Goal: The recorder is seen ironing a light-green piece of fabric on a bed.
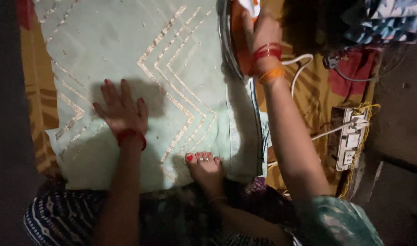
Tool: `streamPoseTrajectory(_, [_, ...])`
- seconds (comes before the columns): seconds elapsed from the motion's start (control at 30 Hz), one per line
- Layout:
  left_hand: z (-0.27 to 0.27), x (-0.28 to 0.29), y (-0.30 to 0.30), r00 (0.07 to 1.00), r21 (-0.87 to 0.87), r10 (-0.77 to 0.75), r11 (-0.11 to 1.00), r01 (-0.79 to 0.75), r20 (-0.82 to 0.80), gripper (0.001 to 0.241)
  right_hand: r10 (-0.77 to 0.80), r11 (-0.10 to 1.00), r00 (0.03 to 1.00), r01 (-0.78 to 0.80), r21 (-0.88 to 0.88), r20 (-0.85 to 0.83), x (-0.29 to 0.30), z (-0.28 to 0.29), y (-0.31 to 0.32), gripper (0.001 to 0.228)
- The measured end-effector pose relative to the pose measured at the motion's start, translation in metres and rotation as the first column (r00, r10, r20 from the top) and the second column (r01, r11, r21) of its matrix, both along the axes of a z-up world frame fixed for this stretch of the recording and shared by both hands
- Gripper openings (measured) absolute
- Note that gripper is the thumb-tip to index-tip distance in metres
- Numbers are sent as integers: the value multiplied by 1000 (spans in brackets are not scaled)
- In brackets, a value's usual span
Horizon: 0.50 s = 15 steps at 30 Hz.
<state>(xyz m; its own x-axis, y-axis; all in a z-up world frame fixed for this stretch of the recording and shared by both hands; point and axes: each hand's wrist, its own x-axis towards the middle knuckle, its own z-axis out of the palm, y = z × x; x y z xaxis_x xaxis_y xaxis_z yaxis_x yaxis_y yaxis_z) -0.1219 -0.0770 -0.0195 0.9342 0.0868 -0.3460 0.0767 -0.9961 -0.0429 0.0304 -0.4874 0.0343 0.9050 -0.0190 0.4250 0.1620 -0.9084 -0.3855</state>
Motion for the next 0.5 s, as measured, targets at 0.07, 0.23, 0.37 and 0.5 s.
streamPoseTrajectory(0.07, [10, 2, -2, 1000, -53, 17, 998, -17, 5, 71, -193, 981, 938, 191, -35, -287, -17, 7, 11, 42])
streamPoseTrajectory(0.23, [22, 0, -4, 998, -120, 21, 993, -13, 61, 69, -231, 973, 929, 225, -53, -289, -11, 14, 18, 40])
streamPoseTrajectory(0.37, [34, 4, -7, 998, -156, 56, 986, -54, 7, 68, -262, 965, 918, 245, -91, -298, 18, 11, 15, 42])
streamPoseTrajectory(0.5, [22, 6, -3, 998, -150, 50, 988, -44, 38, 70, -213, 975, 955, 196, -103, -204, 54, -23, -11, 39])
